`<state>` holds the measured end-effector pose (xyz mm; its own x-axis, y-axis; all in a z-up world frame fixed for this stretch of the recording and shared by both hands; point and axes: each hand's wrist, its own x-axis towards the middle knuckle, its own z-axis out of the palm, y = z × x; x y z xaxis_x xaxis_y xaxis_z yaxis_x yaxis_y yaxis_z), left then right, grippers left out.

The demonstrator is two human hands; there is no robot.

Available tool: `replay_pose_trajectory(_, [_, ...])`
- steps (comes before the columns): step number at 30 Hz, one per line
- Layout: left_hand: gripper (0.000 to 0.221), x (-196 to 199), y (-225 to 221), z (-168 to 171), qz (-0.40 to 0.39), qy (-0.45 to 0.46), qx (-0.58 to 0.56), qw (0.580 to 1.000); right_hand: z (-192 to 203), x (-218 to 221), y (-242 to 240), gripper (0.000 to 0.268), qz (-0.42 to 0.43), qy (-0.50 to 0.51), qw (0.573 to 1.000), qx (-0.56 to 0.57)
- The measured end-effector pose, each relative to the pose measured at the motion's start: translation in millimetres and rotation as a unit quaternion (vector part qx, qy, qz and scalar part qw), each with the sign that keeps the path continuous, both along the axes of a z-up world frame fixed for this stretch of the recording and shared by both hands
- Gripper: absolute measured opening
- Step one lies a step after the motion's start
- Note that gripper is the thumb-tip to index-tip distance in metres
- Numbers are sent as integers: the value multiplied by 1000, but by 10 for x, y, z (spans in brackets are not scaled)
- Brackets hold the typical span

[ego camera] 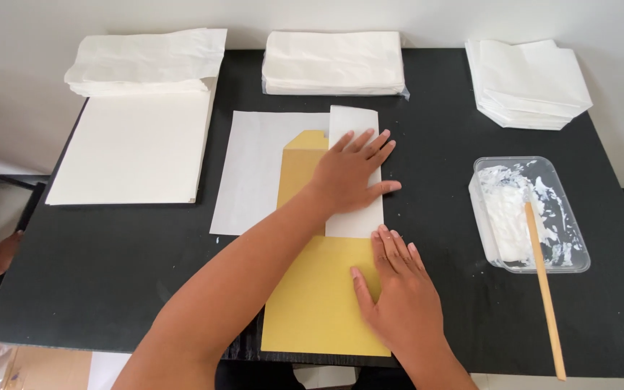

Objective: The person is manually assembling a paper bag by folding a white sheet of paper over a yellow template and applying glue with a brush.

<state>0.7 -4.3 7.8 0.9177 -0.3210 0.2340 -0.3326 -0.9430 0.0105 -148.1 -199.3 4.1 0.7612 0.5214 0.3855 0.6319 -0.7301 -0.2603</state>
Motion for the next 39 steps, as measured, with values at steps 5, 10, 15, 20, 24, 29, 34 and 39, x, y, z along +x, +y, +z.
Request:
replay_pose_trajectory(5, [84,-34,102,212,17,114,-52,992,-6,-8,-2,64,-1,0,1000,-13])
replay_pose_trajectory(10, [88,211,163,207,53,103,-14,993,-22,3,-10,65,-6,28,999,-14])
replay_pose_trajectory(15, [90,365,92,290,97,141,89,981,-41,18,-20,66,-2,49,999,-24])
replay_pose_trajectory(20, [83,242,81,251,132,149,-13,980,10,-9,-14,65,-9,21,999,-27])
replay_pose_trajectory(24, [81,156,53,224,128,137,-46,981,-30,-66,-114,68,-12,7,999,-49])
replay_pose_trajectory(29, [82,18,-79,221,124,145,-53,980,42,-219,-278,65,-21,-55,995,-83])
replay_pose_trajectory(34, [82,-111,-318,254,121,154,-59,979,27,-352,-515,66,-32,-6,996,-77])
replay_pose_trajectory(39, [83,-118,-500,171,112,136,-79,981,2,-408,-678,68,-54,15,995,-84])
